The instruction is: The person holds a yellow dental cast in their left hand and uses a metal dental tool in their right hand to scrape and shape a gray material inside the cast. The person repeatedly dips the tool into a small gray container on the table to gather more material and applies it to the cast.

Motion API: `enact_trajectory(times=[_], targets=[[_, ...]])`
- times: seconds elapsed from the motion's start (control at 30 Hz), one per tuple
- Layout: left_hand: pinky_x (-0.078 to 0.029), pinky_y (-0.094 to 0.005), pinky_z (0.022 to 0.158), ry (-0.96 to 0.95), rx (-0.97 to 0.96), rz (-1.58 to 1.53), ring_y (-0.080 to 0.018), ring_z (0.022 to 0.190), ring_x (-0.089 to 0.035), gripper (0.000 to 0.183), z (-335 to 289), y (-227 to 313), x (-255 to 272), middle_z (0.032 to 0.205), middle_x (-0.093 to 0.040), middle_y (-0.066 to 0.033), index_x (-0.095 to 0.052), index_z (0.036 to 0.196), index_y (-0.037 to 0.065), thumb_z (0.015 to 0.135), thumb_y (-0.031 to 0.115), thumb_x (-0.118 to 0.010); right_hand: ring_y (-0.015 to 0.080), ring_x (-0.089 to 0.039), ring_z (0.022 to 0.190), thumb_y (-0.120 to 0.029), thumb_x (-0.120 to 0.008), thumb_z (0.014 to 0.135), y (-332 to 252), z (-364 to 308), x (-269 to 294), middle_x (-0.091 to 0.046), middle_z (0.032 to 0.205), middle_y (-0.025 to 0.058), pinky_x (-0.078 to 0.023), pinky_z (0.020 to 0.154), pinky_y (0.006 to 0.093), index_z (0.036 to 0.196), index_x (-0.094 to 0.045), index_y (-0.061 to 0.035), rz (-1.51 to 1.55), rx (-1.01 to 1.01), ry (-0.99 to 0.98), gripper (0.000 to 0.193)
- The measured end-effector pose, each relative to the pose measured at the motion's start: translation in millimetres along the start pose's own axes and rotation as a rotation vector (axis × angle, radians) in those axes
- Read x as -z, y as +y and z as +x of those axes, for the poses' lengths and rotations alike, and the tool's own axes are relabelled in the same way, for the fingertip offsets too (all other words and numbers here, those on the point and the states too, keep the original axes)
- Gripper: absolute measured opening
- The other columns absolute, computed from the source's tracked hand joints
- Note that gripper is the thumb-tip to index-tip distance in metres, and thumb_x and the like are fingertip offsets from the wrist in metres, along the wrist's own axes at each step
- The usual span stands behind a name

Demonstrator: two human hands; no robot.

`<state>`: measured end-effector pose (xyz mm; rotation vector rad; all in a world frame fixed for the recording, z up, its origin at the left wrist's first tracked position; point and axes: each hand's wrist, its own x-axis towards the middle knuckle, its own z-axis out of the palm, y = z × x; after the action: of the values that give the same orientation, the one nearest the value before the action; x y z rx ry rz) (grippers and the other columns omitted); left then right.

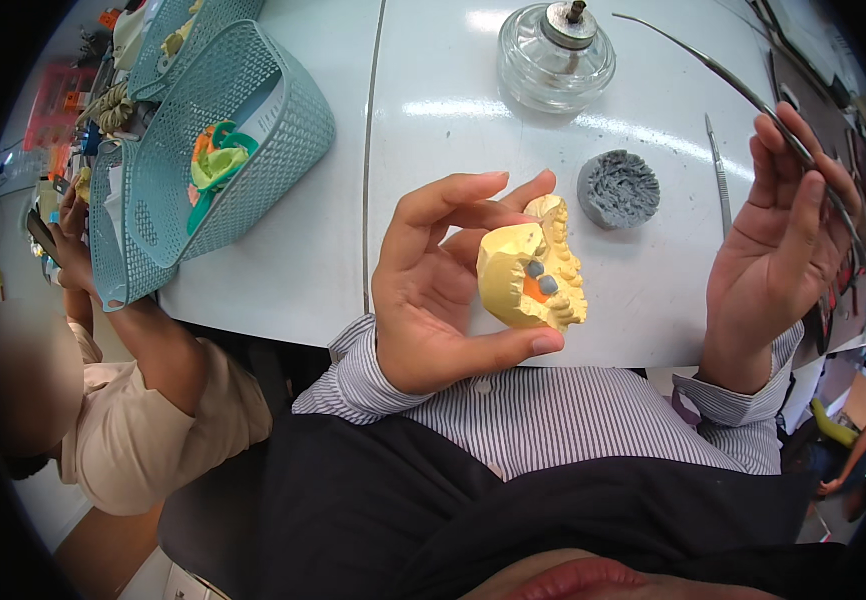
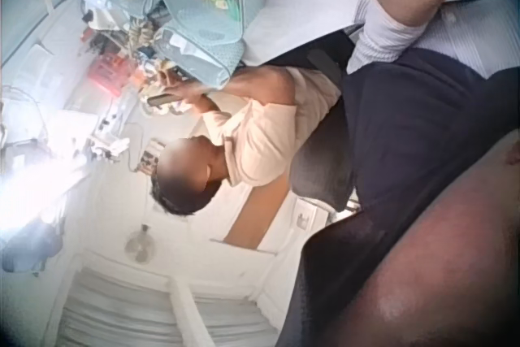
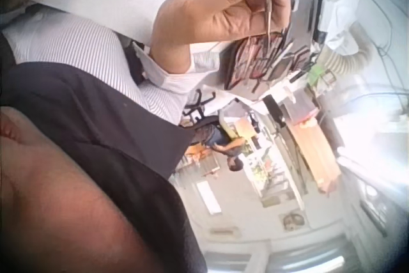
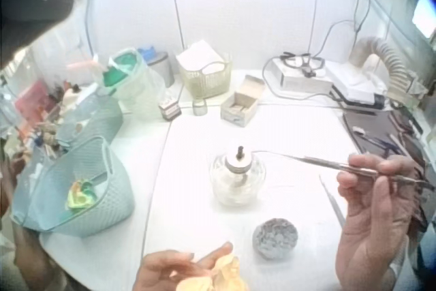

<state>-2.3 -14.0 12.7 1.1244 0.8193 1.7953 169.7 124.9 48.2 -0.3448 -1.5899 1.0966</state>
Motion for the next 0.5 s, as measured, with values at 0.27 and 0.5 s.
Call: enact_trajectory(times=[0.27, 0.5], targets=[[-0.037, -0.0419, 0.091, 0.013, 0.186, -0.443, -0.0343, 0.114, -0.034, 0.059, -5, 5, -1, 0.114, -0.04, -0.0162, -0.026, 0.121, 0.0, 0.075, 0.018, -0.06, 0.0283, -0.053, 0.097, 0.001, -0.035, 0.084, 4, 5, -21, -0.047, 0.107, 0.0259, -0.043, 0.086, 0.0336, 0.097, -0.039, -0.0003, -0.008, -0.081, 0.088, 0.013], [-0.033, -0.0499, 0.091, 0.011, 0.305, -0.54, -0.0427, 0.117, -0.025, 0.074, -3, 11, 0, 0.125, -0.028, -0.024, -0.02, 0.125, 0.014, 0.07, 0.047, -0.057, 0.0274, -0.052, 0.098, 0.0, -0.034, 0.085, 1, 3, -25, -0.047, 0.108, 0.0252, -0.042, 0.087, 0.0329, 0.096, -0.039, -0.0019, -0.062, -0.14, 0.11, 0.012]])
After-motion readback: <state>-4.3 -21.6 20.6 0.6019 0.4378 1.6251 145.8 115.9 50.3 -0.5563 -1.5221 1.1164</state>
